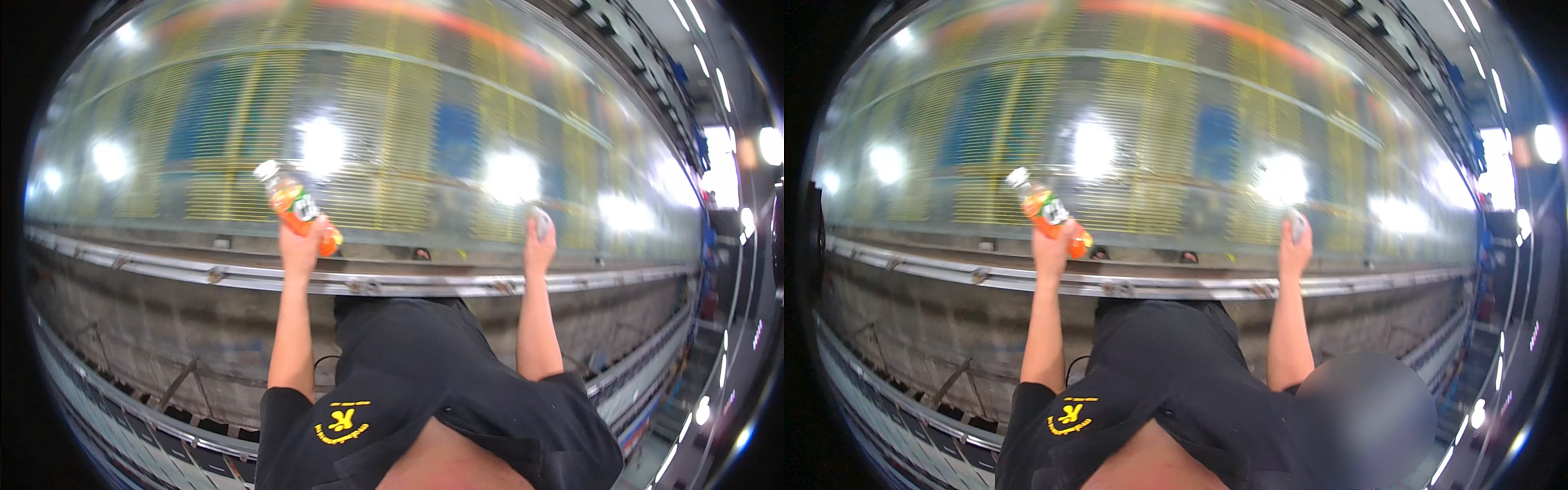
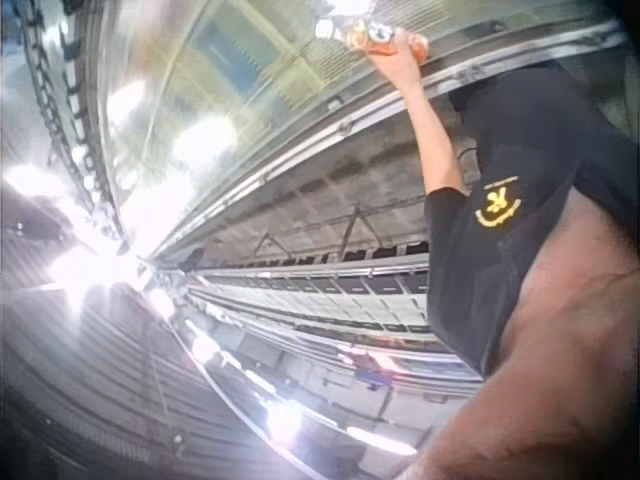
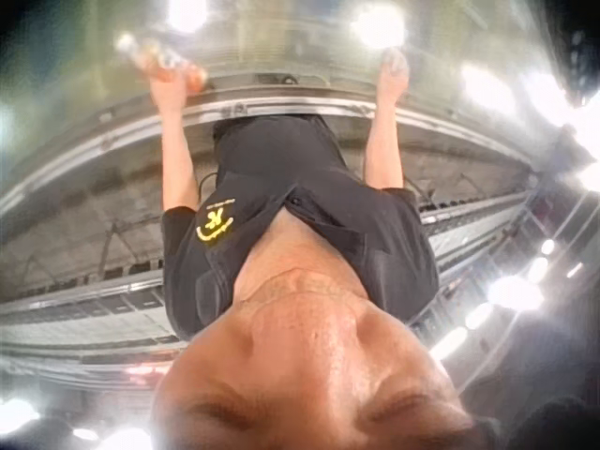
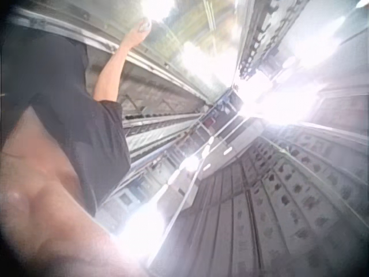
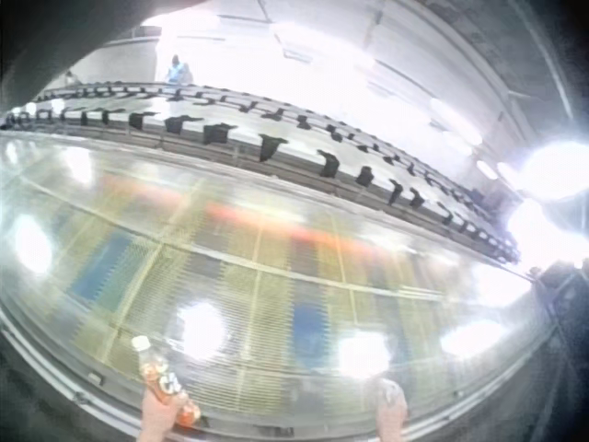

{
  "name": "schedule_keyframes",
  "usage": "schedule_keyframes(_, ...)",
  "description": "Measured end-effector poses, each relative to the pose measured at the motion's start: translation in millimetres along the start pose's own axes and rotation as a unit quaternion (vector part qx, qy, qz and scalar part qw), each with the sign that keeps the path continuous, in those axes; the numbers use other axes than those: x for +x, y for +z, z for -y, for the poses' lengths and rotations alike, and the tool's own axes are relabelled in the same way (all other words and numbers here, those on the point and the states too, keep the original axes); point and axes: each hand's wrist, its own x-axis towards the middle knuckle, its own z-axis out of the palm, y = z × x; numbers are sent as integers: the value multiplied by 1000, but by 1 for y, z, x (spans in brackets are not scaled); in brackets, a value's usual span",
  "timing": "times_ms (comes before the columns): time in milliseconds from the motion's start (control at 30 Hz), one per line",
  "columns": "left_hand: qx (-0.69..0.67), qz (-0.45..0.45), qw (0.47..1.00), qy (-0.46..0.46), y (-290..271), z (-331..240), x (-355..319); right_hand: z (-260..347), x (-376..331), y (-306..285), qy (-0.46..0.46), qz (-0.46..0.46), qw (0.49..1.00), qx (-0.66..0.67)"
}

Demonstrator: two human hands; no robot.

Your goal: The person wipes a large curved glass panel with a white cloth while holding a bottle of orange liquid in the other hand. They repeatedly spray the liquid onto the glass and wipe in broad strokes across the surface.

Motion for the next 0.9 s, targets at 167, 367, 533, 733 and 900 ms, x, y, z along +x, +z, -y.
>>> schedule_keyframes(167,69,7,996,50,32,44,-44,-85,19,27,-201,21,962,-182)
schedule_keyframes(367,321,-119,930,132,77,66,-82,-87,-4,93,-338,250,902,-100)
schedule_keyframes(533,299,-269,913,71,69,100,-95,-139,117,117,-289,124,928,-200)
schedule_keyframes(733,318,-312,893,63,96,106,-78,-79,173,173,-308,296,867,-255)
schedule_keyframes(900,332,-362,870,38,78,107,-102,-150,70,58,-461,343,817,-43)
